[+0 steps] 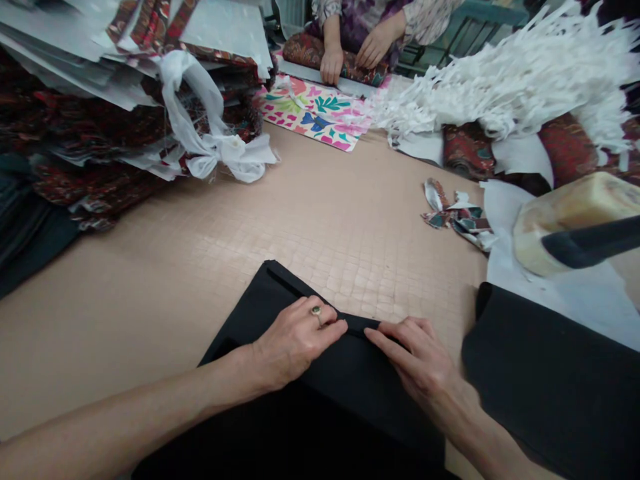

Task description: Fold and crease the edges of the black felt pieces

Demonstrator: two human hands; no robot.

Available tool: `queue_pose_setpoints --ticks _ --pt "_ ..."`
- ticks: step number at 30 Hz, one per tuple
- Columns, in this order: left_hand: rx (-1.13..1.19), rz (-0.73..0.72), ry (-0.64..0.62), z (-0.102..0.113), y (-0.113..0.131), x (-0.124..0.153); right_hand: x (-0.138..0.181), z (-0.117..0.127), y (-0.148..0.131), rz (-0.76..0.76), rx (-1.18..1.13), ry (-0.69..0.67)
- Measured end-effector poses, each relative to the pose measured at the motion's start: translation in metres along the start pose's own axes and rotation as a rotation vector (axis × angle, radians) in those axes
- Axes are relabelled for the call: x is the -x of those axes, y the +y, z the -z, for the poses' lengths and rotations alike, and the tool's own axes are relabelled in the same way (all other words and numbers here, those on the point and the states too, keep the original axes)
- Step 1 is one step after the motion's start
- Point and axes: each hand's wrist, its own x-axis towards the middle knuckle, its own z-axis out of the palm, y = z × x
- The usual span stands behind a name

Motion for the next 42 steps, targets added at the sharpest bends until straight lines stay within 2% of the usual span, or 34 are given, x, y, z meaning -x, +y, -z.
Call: queue_pose_setpoints --ticks 4,9,12,15,20,27,32,37,39,42 --pt "-0.082 -0.03 -0.082 0.004 0.003 0.0 0.009 0.001 0.004 0.004 0.083 -0.097" --pt "-0.121 -0.051 -0.125 0.004 0.001 0.001 0.021 0.016 0.014 -0.008 -0.02 0.06" --pt "-0.115 -0.053 -0.135 0.003 -0.001 0.0 0.034 0.027 0.019 -0.065 -0.059 0.063" --pt "-0.121 -0.049 -0.148 0.003 -0.002 0.001 0.047 0.032 0.023 -0.057 -0.014 0.049" --pt "-0.141 -0.092 -0.142 0.005 -0.003 0.0 0.061 0.029 0.026 -0.069 0.07 0.006" --pt "-0.161 -0.11 -0.215 0.006 -0.007 -0.002 0.068 0.022 0.027 -0.099 0.062 0.0" --pt "-0.146 -0.124 -0.19 0.011 -0.004 -0.007 0.06 0.027 0.026 -0.09 0.088 0.009" --pt "-0.093 -0.163 -0.098 0.009 0.014 -0.023 0.055 0.028 0.024 -0.091 0.093 0.026" --pt "-0.068 -0.216 -0.149 0.004 0.023 -0.031 0.056 0.026 0.025 -0.106 0.076 0.021" --pt "-0.127 -0.211 -0.288 -0.005 0.033 -0.044 0.061 0.024 0.028 -0.138 0.026 0.017"
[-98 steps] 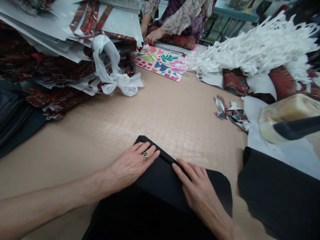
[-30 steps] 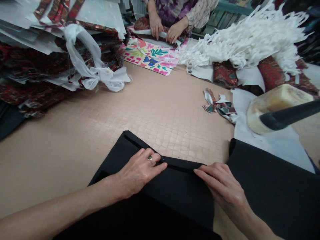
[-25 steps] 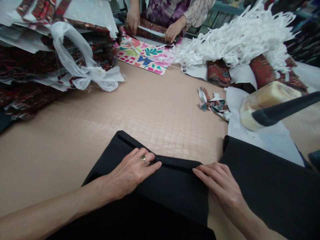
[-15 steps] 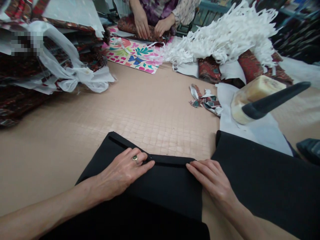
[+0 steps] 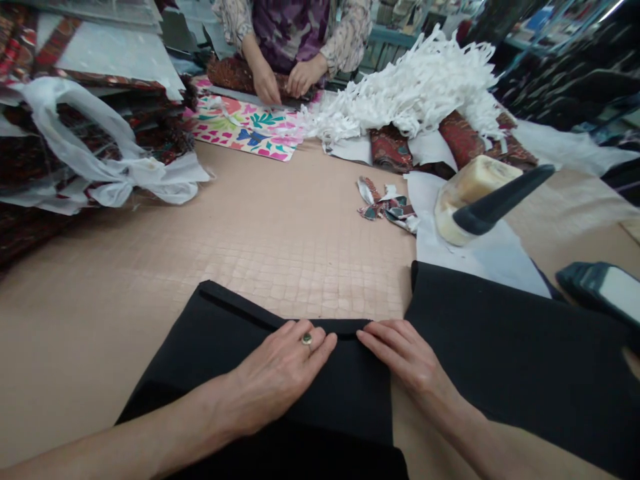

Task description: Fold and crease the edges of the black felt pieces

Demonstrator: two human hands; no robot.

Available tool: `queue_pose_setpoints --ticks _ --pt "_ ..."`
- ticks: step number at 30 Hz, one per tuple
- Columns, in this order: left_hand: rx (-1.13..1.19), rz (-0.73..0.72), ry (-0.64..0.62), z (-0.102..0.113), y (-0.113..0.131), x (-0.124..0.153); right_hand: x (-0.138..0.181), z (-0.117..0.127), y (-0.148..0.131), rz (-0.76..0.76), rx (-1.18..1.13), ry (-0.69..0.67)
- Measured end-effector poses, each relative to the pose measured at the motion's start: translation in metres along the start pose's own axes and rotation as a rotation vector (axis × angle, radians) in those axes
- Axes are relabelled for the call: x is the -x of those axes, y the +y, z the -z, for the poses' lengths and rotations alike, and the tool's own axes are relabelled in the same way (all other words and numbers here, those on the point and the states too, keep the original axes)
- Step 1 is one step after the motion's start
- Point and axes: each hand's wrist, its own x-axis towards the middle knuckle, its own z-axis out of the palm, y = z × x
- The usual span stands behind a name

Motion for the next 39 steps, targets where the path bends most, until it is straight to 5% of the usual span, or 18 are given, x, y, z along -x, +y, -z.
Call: queue_pose_setpoints --ticks 6,29,35,39 --pt "-0.072 0.005 -0.124 -0.004 0.001 -0.016 0.009 0.002 0.01 -0.04 -0.035 0.134" --pt "-0.211 0.07 -0.358 0.003 0.011 -0.05 0.023 -0.001 0.012 0.091 0.126 0.129" --pt "-0.229 0.069 -0.426 0.008 0.014 -0.057 0.03 -0.003 0.011 -0.136 0.064 0.25" --pt "-0.217 0.075 -0.482 0.014 0.015 -0.062 0.031 -0.004 0.008 -0.146 0.078 0.2"
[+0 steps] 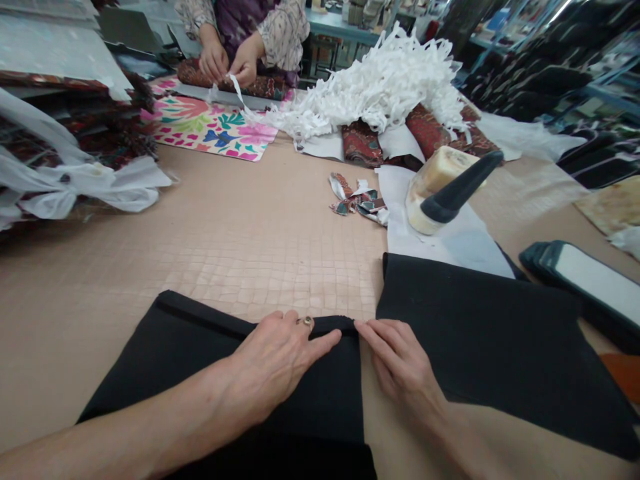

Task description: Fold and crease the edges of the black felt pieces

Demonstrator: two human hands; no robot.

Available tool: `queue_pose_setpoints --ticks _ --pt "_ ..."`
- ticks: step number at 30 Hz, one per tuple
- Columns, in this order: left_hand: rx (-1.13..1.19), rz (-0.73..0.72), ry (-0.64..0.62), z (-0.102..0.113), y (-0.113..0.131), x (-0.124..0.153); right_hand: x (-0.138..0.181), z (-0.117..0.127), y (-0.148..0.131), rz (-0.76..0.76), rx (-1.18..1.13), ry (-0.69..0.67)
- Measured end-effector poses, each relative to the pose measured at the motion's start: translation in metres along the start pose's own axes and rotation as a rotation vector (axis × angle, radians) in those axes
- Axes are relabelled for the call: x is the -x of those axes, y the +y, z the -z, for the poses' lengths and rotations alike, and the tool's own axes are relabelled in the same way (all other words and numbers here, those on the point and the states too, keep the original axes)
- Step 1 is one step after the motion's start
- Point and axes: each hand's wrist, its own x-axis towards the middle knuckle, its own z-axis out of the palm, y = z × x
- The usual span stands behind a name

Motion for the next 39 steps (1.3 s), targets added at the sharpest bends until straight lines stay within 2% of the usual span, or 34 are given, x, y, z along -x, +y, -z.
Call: queue_pose_setpoints --ticks 8,13,16,20,23,26,29,33,39 --pt "-0.006 0.004 -0.048 0.007 0.0 -0.001 0.001 -0.001 -0.006 -0.007 0.144 -0.004" --pt "-0.013 0.011 0.014 0.0 0.0 -0.001 0.006 -0.002 -0.007 0.005 0.254 -0.04" --pt "-0.006 0.007 0.024 -0.002 -0.001 -0.001 0.007 -0.003 -0.009 -0.075 0.296 0.021" --pt "-0.02 0.009 0.057 -0.001 0.001 0.002 0.004 -0.002 -0.015 -0.093 0.26 0.072" --pt "-0.027 0.014 0.17 -0.006 0.006 0.007 -0.001 0.0 -0.026 -0.135 0.238 0.129" --pt "-0.033 0.005 0.326 -0.022 0.013 0.015 -0.011 -0.002 -0.046 -0.111 0.18 0.146" --pt "-0.027 0.008 0.397 -0.042 0.015 0.025 -0.019 -0.012 -0.065 -0.042 0.114 0.08" --pt "0.003 0.043 0.387 -0.06 0.004 0.047 -0.02 -0.023 -0.073 -0.009 0.135 0.05" --pt "0.031 0.158 0.341 -0.069 -0.021 0.092 -0.014 -0.021 -0.066 0.082 0.22 -0.022"
